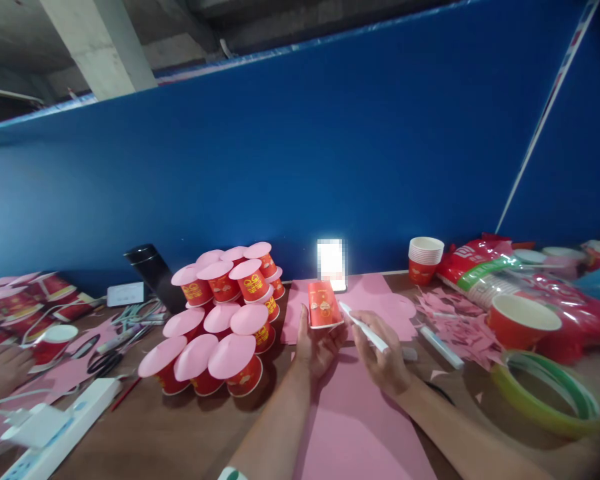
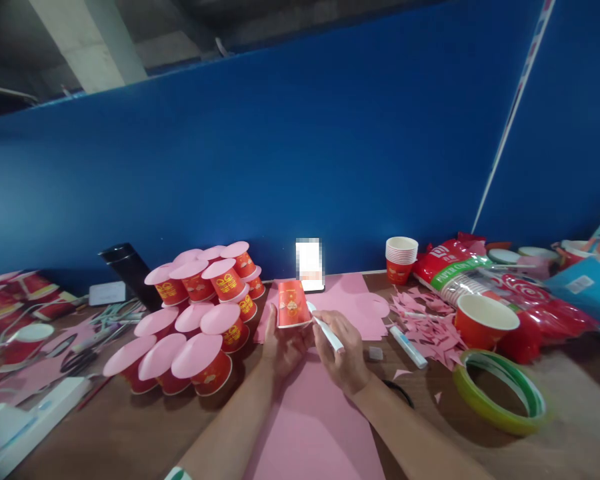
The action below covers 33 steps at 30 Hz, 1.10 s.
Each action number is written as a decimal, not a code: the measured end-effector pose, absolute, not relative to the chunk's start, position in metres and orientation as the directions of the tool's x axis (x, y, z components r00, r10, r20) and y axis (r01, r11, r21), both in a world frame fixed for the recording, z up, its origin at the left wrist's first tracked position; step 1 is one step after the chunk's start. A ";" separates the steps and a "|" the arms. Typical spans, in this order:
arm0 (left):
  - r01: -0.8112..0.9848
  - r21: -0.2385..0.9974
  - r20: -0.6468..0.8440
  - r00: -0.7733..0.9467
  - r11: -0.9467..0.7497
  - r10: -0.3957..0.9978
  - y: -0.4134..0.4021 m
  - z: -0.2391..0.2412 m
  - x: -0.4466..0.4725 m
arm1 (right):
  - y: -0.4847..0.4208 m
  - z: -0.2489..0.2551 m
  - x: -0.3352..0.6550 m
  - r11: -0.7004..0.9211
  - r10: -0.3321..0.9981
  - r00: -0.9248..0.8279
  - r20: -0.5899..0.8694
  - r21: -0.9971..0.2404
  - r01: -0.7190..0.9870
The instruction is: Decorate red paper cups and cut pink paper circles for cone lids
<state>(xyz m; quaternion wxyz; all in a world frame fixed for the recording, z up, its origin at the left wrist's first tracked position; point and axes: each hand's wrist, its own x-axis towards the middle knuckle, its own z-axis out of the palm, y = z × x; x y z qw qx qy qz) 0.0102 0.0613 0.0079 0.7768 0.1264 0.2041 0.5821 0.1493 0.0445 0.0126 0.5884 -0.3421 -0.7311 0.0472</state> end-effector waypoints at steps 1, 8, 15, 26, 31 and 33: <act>-0.855 0.434 -0.167 0.233 0.284 0.958 0.061 0.007 0.010 | 0.044 0.012 0.149 0.775 0.542 -0.088 0.836 -0.457 0.436; -0.868 0.429 -0.092 0.234 0.250 0.968 0.063 0.005 0.011 | 0.042 0.010 0.149 0.808 0.512 -0.138 0.848 -0.421 0.412; -0.855 0.445 -0.111 0.243 0.267 0.964 0.064 0.005 0.010 | 0.039 0.013 0.148 0.788 0.529 -0.117 0.840 -0.436 0.434; -0.850 0.460 -0.156 0.205 0.255 0.966 0.063 0.006 0.011 | 0.040 0.009 0.149 0.801 0.527 -0.167 0.833 -0.421 0.426; -0.850 0.467 -0.131 0.204 0.242 0.970 0.062 0.006 0.011 | 0.039 0.012 0.148 0.826 0.499 -0.177 0.848 -0.404 0.393; -0.847 0.470 -0.140 0.204 0.246 0.969 0.062 0.008 0.011 | 0.038 0.012 0.148 0.836 0.487 -0.188 0.853 -0.392 0.384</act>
